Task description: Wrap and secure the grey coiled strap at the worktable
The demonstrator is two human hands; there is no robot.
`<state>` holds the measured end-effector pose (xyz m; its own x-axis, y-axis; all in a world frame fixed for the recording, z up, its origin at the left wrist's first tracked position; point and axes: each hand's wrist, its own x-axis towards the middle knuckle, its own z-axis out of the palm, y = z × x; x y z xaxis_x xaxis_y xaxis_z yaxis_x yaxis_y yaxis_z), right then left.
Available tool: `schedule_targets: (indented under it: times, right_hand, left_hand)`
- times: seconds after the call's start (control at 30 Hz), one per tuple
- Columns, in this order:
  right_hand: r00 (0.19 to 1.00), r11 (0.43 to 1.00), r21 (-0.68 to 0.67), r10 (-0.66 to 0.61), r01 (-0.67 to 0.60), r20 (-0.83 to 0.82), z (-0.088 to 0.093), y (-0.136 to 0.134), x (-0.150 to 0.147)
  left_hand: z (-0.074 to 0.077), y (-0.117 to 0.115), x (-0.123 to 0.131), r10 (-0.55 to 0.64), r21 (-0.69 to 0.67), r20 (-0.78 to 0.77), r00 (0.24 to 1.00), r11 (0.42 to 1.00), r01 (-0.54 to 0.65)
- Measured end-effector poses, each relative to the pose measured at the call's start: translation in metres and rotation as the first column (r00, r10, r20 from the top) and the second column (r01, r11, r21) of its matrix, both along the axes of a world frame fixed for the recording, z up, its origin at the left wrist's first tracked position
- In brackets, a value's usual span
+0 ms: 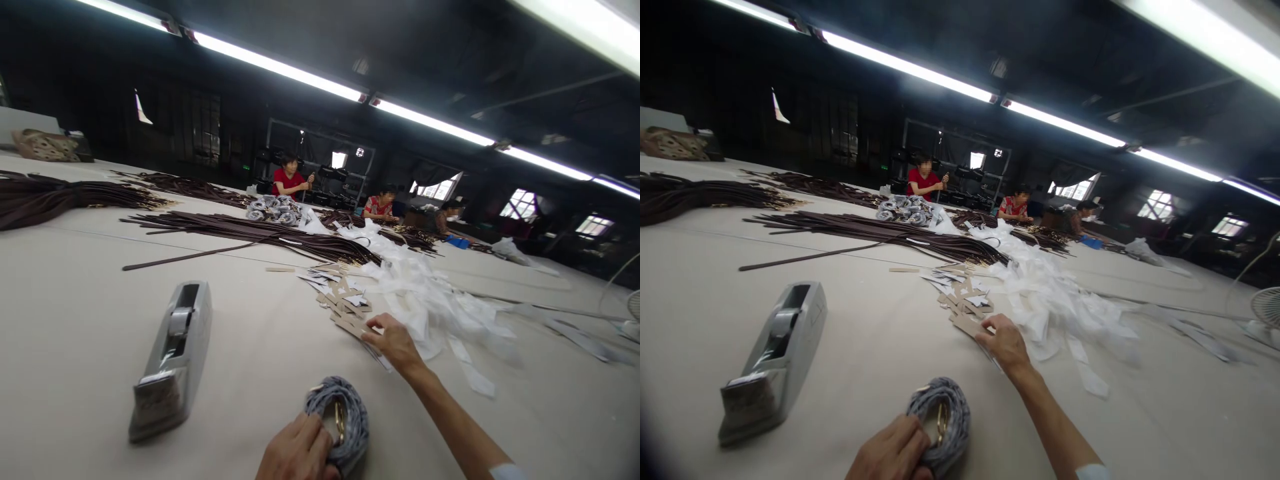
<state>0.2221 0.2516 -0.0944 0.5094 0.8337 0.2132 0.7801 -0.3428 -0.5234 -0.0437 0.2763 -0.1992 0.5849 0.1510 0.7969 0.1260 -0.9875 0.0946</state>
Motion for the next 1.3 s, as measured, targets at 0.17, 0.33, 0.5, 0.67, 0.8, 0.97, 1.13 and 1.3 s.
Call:
schedule_targets:
  times: [0.17,0.33,0.5,0.67,0.8,0.97,1.13,1.3]
  right_hand:
    - [0.947,0.998,0.015,0.068,-0.067,-0.315,0.013,-0.037,-0.036]
    - [0.753,0.997,0.015,0.067,-0.075,-0.655,0.008,-0.092,-0.075]
    - [0.732,0.999,0.009,0.042,-0.049,-0.680,0.000,-0.112,-0.105]
    - [0.696,0.990,0.132,0.133,-0.055,-0.706,-0.002,-0.093,-0.144]
    - [0.476,0.946,0.323,0.297,-0.028,-0.828,-0.007,-0.083,-0.173]
    - [0.190,0.936,0.351,0.347,-0.012,-0.918,-0.013,-0.087,-0.184]
    - [0.412,0.945,0.317,0.319,-0.074,-0.853,-0.021,-0.092,-0.182]
    - [0.660,0.944,0.329,0.234,0.021,-0.714,-0.045,-0.105,-0.186]
  left_hand:
    - [0.020,0.000,-0.013,-0.077,-0.496,0.020,0.997,0.865,0.077]
    - [0.042,0.011,-0.023,-0.084,-0.957,0.241,0.967,0.143,0.251]
    - [0.049,0.009,-0.022,-0.003,-0.826,0.517,0.856,-0.264,0.498]
    - [0.055,-0.012,-0.025,-0.107,-0.806,0.573,0.813,-0.256,0.534]
    - [0.053,-0.019,-0.030,-0.192,-0.814,0.581,0.791,-0.162,0.559]
    - [0.052,-0.017,-0.042,-0.159,-0.728,0.684,0.712,-0.210,0.652]
    - [0.074,-0.020,-0.061,-0.296,-0.885,0.439,0.849,0.022,0.465]
    - [0.073,-0.016,-0.060,-0.130,-0.888,0.112,0.985,0.432,0.158]
